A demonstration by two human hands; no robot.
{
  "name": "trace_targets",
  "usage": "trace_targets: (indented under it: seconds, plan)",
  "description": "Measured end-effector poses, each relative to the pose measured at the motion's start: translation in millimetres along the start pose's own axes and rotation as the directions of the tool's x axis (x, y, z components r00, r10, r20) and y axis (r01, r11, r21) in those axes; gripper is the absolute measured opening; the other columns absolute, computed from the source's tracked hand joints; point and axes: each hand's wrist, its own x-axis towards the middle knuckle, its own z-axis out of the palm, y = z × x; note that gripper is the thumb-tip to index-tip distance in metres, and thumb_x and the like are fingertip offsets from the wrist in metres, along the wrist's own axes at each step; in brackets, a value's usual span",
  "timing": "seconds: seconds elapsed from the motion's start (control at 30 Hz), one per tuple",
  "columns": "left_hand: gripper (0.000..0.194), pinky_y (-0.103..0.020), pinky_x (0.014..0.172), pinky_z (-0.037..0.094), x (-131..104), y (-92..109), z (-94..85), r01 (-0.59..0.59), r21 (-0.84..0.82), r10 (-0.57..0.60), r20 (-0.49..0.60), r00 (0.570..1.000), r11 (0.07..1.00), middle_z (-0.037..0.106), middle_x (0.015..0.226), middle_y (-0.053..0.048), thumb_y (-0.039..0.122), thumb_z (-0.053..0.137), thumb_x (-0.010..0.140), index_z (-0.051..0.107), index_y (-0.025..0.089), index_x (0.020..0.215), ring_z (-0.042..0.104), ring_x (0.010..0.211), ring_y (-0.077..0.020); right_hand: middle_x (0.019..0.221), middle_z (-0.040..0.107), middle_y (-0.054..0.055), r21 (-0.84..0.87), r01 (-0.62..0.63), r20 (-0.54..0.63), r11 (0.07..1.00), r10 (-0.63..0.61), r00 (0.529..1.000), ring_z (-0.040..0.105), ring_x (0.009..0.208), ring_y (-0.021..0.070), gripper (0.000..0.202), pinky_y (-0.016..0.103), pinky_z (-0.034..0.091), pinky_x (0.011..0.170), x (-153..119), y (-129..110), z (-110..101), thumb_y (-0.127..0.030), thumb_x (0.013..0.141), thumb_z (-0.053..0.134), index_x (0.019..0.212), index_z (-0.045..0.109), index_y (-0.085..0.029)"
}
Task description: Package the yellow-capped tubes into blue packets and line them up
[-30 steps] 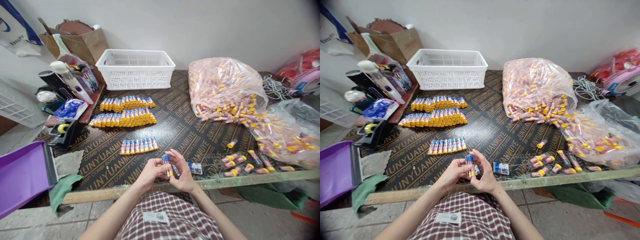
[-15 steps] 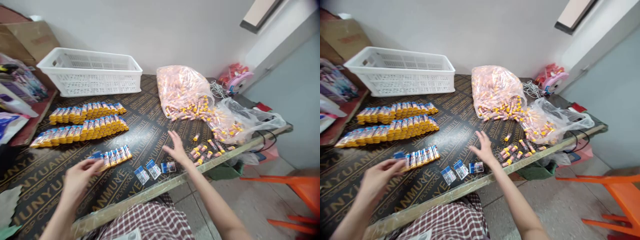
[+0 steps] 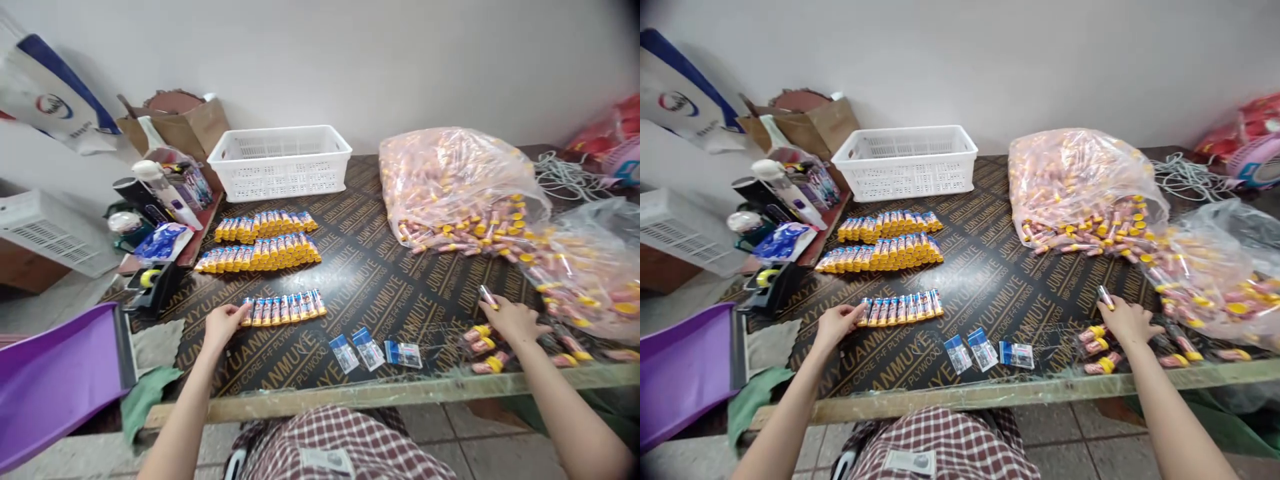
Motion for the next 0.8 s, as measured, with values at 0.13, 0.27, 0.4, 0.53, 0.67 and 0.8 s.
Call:
trace_targets:
  seconds: [0.13, 0.27, 0.4, 0.53, 0.67, 0.8]
  plan:
    - [0.051, -0.029, 0.059, 0.039, -4, 7, -2.1, -0.055, 0.101, 0.056, -0.004, 0.998, 0.993, 0.065, 0.056, -0.007, 0.065, 0.050, 0.072, 0.064, 0.017, 0.058, 0.059, 0.056, -0.0227, 0.084, 0.059, 0.023, -0.188, -0.040, 0.166, 0.981, 0.072, 0.984, 0.054, 0.088, 0.0377, 0.029, 0.049, 0.033, 0.069, -21, 0, 5, -0.036, 0.078, 0.058, 0.091, 0.071, -0.014]
    - [0.039, -0.029, 0.066, 0.040, -32, 34, 15.3, -0.225, 0.129, 0.254, -0.308, 0.917, 0.966, 0.068, 0.076, -0.009, 0.052, 0.051, 0.078, 0.069, 0.017, 0.076, 0.060, 0.070, -0.0224, 0.088, 0.060, 0.017, -0.179, 0.054, 0.209, 0.982, -0.015, 0.978, 0.054, 0.088, 0.0333, 0.032, 0.045, 0.034, 0.072, -48, -10, 9, -0.037, 0.080, 0.052, 0.099, 0.067, -0.017]
    - [0.022, -0.026, 0.064, 0.040, -79, 65, 69.7, -0.433, -0.160, 0.442, 0.023, 0.897, 0.887, 0.066, 0.071, -0.005, 0.039, 0.059, 0.076, 0.067, 0.020, 0.072, 0.058, 0.066, -0.0178, 0.089, 0.061, 0.014, -0.162, 0.124, 0.229, 0.979, -0.085, 0.970, 0.053, 0.089, 0.0316, 0.035, 0.043, 0.035, 0.075, -69, -20, 12, -0.038, 0.080, 0.047, 0.101, 0.065, -0.017]
    - [0.021, -0.025, 0.060, 0.036, -108, 81, 118.7, -0.459, -0.057, 0.456, 0.269, 0.848, 0.887, 0.063, 0.072, -0.003, 0.039, 0.072, 0.067, 0.066, 0.021, 0.073, 0.056, 0.066, -0.0175, 0.085, 0.061, 0.012, -0.102, 0.168, 0.231, 0.981, -0.141, 0.963, 0.054, 0.087, 0.0310, 0.040, 0.042, 0.037, 0.075, -83, -23, 12, -0.044, 0.074, 0.049, 0.095, 0.068, -0.016]
    - [0.016, -0.024, 0.059, 0.032, -108, 84, 130.3, -0.452, 0.144, 0.391, 0.318, 0.864, 0.881, 0.062, 0.076, 0.000, 0.035, 0.071, 0.069, 0.064, 0.021, 0.074, 0.055, 0.068, -0.0157, 0.082, 0.062, 0.010, 0.007, 0.216, 0.220, 0.976, -0.212, 0.952, 0.056, 0.083, 0.0275, 0.040, 0.038, 0.040, 0.076, -90, -21, 11, -0.048, 0.070, 0.050, 0.084, 0.069, -0.016]
    - [0.012, -0.024, 0.059, 0.031, -105, 84, 126.3, -0.457, 0.123, 0.400, 0.320, 0.859, 0.881, 0.061, 0.072, 0.000, 0.029, 0.066, 0.074, 0.061, 0.020, 0.067, 0.054, 0.068, -0.0145, 0.084, 0.064, 0.012, 0.094, 0.212, 0.137, 0.973, -0.224, 0.965, 0.057, 0.088, 0.0298, 0.037, 0.043, 0.041, 0.081, -93, -26, 9, -0.047, 0.070, 0.049, 0.078, 0.068, -0.016]
